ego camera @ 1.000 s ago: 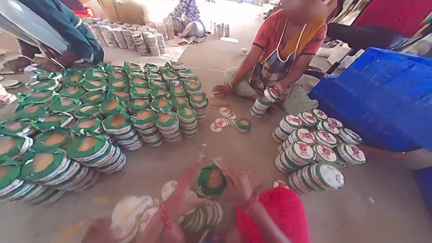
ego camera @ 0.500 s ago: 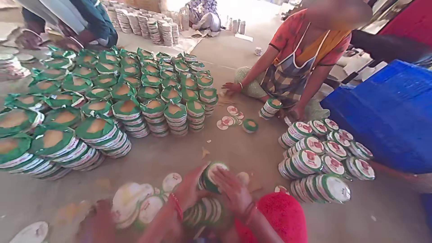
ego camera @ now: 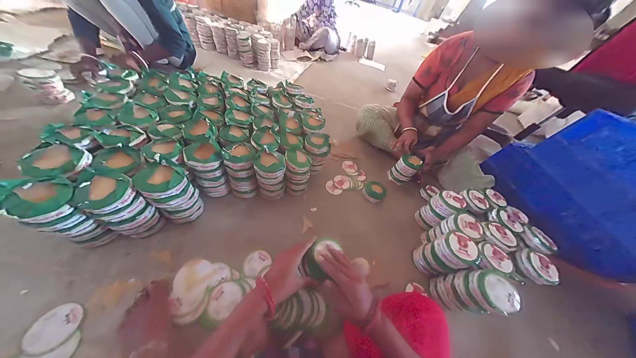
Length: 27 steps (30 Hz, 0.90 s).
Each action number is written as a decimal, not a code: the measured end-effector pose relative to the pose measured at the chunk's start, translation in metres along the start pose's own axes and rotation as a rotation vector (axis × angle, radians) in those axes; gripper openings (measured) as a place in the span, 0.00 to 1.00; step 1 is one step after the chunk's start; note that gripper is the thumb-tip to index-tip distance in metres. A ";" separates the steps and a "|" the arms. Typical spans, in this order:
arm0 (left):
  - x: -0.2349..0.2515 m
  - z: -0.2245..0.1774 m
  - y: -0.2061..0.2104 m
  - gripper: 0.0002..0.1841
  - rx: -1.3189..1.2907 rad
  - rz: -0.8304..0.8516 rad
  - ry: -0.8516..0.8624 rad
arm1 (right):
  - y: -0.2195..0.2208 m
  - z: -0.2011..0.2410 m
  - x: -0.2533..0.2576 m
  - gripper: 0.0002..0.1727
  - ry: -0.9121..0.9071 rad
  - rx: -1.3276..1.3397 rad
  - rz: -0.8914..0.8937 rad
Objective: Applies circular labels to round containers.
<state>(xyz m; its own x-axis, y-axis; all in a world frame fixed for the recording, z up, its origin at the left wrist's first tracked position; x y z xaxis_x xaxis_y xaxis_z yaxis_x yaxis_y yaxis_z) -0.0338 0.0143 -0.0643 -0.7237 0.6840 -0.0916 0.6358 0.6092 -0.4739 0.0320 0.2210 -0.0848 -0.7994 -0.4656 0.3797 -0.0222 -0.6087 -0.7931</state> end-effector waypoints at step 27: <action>-0.002 0.006 0.004 0.43 -0.422 -0.016 0.026 | 0.006 -0.003 -0.006 0.46 0.035 0.171 -0.022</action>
<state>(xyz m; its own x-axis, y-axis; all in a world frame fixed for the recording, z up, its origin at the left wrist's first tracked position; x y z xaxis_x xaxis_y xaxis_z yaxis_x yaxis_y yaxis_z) -0.0315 0.0133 -0.0715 -0.7307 0.6798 -0.0628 0.6827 0.7270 -0.0740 0.0352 0.2221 -0.0928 -0.8206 -0.4296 0.3769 0.0597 -0.7203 -0.6911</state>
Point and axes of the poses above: each hand's wrist, its own x-axis towards the middle knuckle, its own y-axis out of the palm, z = x × y, the point moved 1 cm from there along x, towards the middle knuckle, and after that the axes turned 7 degrees about z, right-handed, at the moved point
